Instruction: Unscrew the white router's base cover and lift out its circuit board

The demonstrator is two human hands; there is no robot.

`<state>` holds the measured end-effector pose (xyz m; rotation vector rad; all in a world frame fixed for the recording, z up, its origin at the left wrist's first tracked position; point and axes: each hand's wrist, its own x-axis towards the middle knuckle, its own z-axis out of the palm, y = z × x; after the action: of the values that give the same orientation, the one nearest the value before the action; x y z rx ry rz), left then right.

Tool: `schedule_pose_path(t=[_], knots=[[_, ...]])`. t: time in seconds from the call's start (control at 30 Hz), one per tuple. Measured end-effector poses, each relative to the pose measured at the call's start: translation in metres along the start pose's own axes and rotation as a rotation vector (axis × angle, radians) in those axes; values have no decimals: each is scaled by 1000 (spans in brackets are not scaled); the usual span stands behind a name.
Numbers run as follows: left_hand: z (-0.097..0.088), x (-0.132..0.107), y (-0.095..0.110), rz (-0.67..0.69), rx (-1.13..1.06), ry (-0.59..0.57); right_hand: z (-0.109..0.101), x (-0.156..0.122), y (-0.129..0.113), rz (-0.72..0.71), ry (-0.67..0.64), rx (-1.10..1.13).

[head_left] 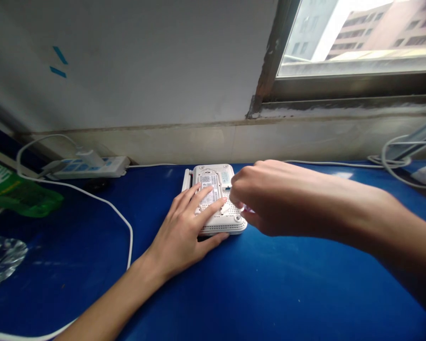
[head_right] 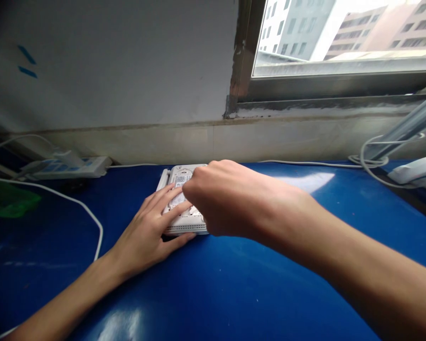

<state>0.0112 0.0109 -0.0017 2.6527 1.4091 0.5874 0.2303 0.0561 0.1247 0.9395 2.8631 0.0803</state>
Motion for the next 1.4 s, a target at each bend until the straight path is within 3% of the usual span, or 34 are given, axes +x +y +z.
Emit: schedule_pose_path(t=[0.2,0.3,0.4,0.5,0.57,0.63,0.77,0.97,1.17,1.4], knots=[[-9,-4,-18,71,-78,-99,-2,-1,-3,-50,148,153],[-9,-6,-22,35,-49,-76,10,-8,2,-58,281,323],[-8,-7,-23,-37,-57,-69,31,-15,2,24,407,420],[-6,-8,-25,-68,-149,-114,59,-20,1,55,666,471],[-5,-9,-27,-58,-182,-128,76,-21,-1,-1,950,437],[-5,-10,-26,-38,-187,-120,88,-22,-4,-31,1038,415],[-5,-13,-19,-18,-169,-86,94,-25,-12,-49,1029,506],[-6,-15,-9,8,-120,-73,97,-35,-16,51,1069,744],[-4,-18,1,15,-103,-27,92,-43,-19,31,1049,629],[-3,-18,3,27,-63,-18,93,-42,-26,52,1061,783]])
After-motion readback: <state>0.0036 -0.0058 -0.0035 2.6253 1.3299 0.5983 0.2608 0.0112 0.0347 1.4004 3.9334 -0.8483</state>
